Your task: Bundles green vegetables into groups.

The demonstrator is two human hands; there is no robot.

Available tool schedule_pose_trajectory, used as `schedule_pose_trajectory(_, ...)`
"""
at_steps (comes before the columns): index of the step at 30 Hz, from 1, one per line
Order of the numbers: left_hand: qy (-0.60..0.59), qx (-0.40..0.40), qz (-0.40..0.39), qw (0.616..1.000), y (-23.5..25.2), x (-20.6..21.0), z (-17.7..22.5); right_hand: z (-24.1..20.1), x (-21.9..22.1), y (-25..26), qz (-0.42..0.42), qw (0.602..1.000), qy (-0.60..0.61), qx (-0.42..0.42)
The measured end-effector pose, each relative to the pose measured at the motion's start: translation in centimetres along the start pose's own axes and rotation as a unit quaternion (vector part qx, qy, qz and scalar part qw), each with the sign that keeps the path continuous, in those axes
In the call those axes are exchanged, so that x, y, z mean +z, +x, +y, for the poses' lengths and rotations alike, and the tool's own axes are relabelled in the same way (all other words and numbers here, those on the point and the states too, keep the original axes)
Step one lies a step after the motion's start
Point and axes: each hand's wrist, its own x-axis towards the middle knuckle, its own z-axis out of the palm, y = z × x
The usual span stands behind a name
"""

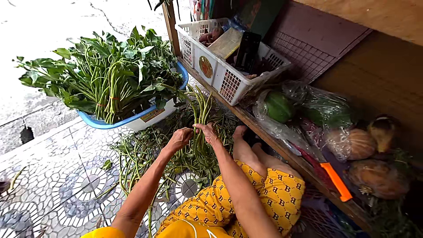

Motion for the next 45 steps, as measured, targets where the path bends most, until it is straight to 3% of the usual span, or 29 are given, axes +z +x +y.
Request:
schedule_pose_trajectory(3,0.063,-0.008,0.052,0.997,-0.5,0.6,0.1,0.3,0.4,0.0,-0.025,1.0,0.01,0.001)
schedule_pose_trajectory(5,0.031,-0.027,0.102,0.994,-0.7,1.2,0.2,0.4,0.7,0.1,-0.035,0.999,0.026,-0.004)
schedule_pose_trajectory(8,-0.062,-0.148,0.131,0.978,-0.4,2.1,-0.9,0.5,0.9,0.0,-0.036,0.998,0.045,-0.002)
schedule_pose_trajectory(10,-0.025,-0.217,0.089,0.972,-0.5,1.7,-1.8,0.2,0.8,-0.1,-0.03,0.998,0.051,0.004)
schedule_pose_trajectory(12,0.054,-0.238,0.018,0.97,-0.9,1.1,-1.2,0.2,0.5,0.0,-0.018,0.999,0.045,0.009)
schedule_pose_trajectory(13,0.078,-0.236,0.006,0.969,-1.0,1.2,-0.7,0.4,0.4,0.2,-0.011,0.999,0.04,0.011)
schedule_pose_trajectory(15,0.08,-0.181,0.066,0.978,-1.3,1.8,-0.3,0.9,0.4,0.4,-0.002,0.999,0.031,0.012)
schedule_pose_trajectory(17,0.048,-0.124,0.15,0.98,-1.1,2.4,0.5,1.1,0.5,0.5,0.007,0.999,0.039,0.007)
schedule_pose_trajectory(20,-0.026,-0.103,0.18,0.978,-0.9,2.1,1.2,1.1,0.5,0.3,0.015,0.998,0.053,0.002)
schedule_pose_trajectory(23,-0.201,-0.077,0.143,0.966,-0.4,2.3,0.8,1.0,0.3,0.3,0.025,0.998,0.056,-0.006)
schedule_pose_trajectory(25,-0.257,-0.075,0.145,0.952,-0.3,2.5,0.7,1.0,0.3,0.3,0.021,0.998,0.058,-0.006)
schedule_pose_trajectory(30,-0.231,-0.127,0.17,0.95,-1.0,0.1,0.7,0.3,-0.2,-0.7,-0.008,0.998,0.069,-0.002)
schedule_pose_trajectory(34,-0.296,-0.146,0.163,0.93,-2.9,-1.7,0.3,0.9,-0.9,0.1,0.048,0.99,0.131,0.03)
schedule_pose_trajectory(40,-0.416,-0.147,0.074,0.894,-3.8,1.8,1.1,1.2,0.2,0.7,0.066,0.978,0.196,0.027)
schedule_pose_trajectory(45,-0.43,-0.183,0.025,0.884,-4.0,3.8,0.5,1.2,0.1,0.3,0.106,0.988,0.116,0.012)
